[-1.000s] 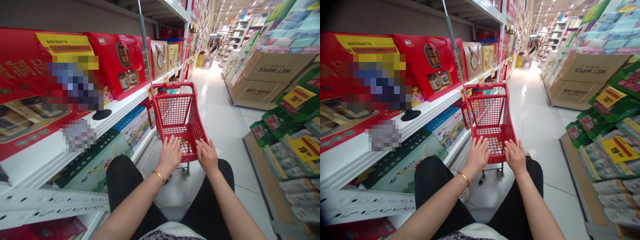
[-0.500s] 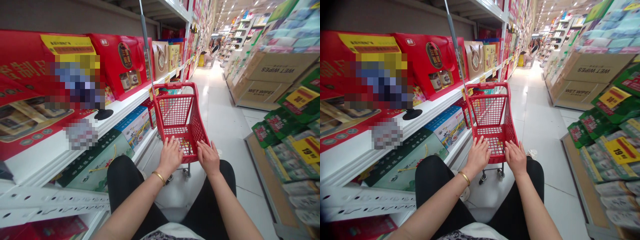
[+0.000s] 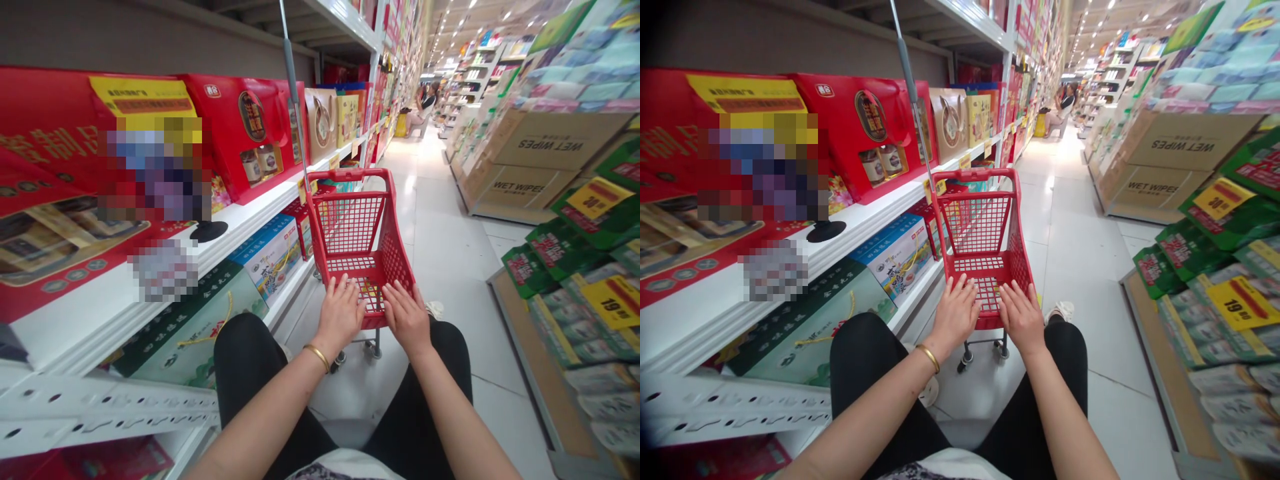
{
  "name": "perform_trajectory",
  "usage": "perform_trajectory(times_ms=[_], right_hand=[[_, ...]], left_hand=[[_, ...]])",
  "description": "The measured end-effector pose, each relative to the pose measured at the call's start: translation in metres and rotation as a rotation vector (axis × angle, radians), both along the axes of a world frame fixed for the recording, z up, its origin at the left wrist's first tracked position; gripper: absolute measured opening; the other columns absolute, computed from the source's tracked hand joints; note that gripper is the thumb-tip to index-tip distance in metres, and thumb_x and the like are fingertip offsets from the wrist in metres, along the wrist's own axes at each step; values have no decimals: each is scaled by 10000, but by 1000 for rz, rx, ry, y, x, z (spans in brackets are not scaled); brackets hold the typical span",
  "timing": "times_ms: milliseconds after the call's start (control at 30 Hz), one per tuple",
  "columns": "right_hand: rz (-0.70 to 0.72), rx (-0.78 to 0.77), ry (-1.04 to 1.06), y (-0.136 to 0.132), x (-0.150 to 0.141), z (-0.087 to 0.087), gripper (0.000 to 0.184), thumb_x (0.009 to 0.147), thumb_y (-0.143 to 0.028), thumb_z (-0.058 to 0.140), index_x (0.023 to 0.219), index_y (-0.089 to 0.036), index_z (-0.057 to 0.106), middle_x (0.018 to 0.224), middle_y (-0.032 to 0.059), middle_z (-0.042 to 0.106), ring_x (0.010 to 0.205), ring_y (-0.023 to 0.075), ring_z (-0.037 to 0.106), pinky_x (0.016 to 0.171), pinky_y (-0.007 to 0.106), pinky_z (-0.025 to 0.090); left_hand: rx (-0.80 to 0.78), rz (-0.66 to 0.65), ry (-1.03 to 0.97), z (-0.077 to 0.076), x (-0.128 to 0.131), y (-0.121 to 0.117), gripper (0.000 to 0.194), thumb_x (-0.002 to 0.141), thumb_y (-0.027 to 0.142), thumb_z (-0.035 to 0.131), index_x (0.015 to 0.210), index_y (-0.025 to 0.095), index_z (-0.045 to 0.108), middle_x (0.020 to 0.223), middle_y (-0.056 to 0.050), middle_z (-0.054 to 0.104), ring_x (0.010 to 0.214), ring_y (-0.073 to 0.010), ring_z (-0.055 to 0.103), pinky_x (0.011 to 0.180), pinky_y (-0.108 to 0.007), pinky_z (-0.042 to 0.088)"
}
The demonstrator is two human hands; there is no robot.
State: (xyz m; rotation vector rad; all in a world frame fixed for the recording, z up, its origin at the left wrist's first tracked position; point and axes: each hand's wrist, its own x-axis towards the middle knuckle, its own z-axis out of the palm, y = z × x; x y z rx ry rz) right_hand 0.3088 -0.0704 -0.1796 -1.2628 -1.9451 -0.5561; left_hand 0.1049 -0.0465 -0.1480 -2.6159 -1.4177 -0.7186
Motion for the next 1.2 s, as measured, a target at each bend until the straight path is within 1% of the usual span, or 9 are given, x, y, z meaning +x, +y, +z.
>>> perform_trajectory(times_ms=[133, 300, 400, 567, 767, 833, 933, 1067, 1200], right_hand=[[-57, 26, 80, 3, -2, -7, 489, 980, -172, 579, 1465, -225, 532, 1370, 87, 675, 1407, 278, 526, 1213, 553, 390], [1, -20, 16, -1, -20, -8, 515, 999, -216, 566, 1507, -242, 485, 1422, 85, 636, 1447, 288, 475, 1226, 568, 366], [7, -28, -1, -2, -4, -9, 511, 1001, -223, 566, 1505, -249, 487, 1419, 84, 639, 1427, 264, 503, 1241, 552, 348], [-131, 42, 143, 2, 15, -13, 460, 993, -185, 572, 1451, -220, 547, 1367, 105, 675, 1413, 286, 518, 1221, 582, 361], [18, 15, 112, 0, -42, -12, 483, 978, -169, 593, 1457, -207, 541, 1365, 106, 676, 1431, 279, 497, 1235, 559, 356], [35, 14, 108, -2, -50, -11, 481, 978, -171, 594, 1456, -210, 545, 1359, 105, 680, 1425, 268, 504, 1238, 531, 363], [23, 8, 62, -2, -34, -11, 492, 987, -187, 589, 1472, -238, 529, 1359, 88, 683, 1417, 260, 514, 1255, 535, 327], [-112, 43, 103, -1, 0, -13, 479, 996, -185, 573, 1469, -241, 526, 1357, 89, 683, 1405, 289, 527, 1251, 610, 277], [-73, 41, 106, -1, -9, -13, 480, 988, -172, 584, 1462, -226, 528, 1328, 94, 699, 1408, 291, 524, 1240, 607, 306]], left_hand=[[-4, 8, -7, 2, 5, 0, 480, 1080, 396, 367, 1404, 146, 618, 1503, -104, 574, 1518, -272, 367, 1289, -535, 181], [4, 26, 8, 9, -5, -1, 525, 1073, 456, 375, 1515, 203, 501, 1583, -76, 483, 1555, -281, 284, 1292, -573, 133], [2, 17, 22, 12, -8, -2, 514, 1075, 454, 367, 1515, 224, 501, 1601, -66, 460, 1560, -287, 270, 1291, -584, 120], [-4, 30, 7, 10, 1, -2, 509, 1075, 470, 358, 1509, 249, 505, 1597, -58, 469, 1555, -301, 275, 1277, -620, 128], [-13, 23, 26, 7, 0, 0, 507, 1068, 400, 366, 1508, 191, 509, 1591, -86, 473, 1556, -298, 274, 1285, -586, 143], [-19, 17, 33, 7, -2, 0, 514, 1070, 371, 353, 1523, 169, 488, 1594, -92, 468, 1556, -293, 274, 1288, -571, 149], [-20, 17, 25, 7, -3, 0, 519, 1077, 388, 335, 1517, 166, 497, 1592, -94, 469, 1554, -292, 281, 1288, -573, 151], [-17, 21, 5, 8, 2, 0, 512, 1078, 411, 340, 1492, 173, 526, 1577, -87, 491, 1549, -293, 294, 1287, -581, 139], [-16, 32, -3, 7, 2, 0, 512, 1077, 407, 352, 1497, 165, 516, 1569, -95, 500, 1547, -291, 299, 1285, -584, 141]])
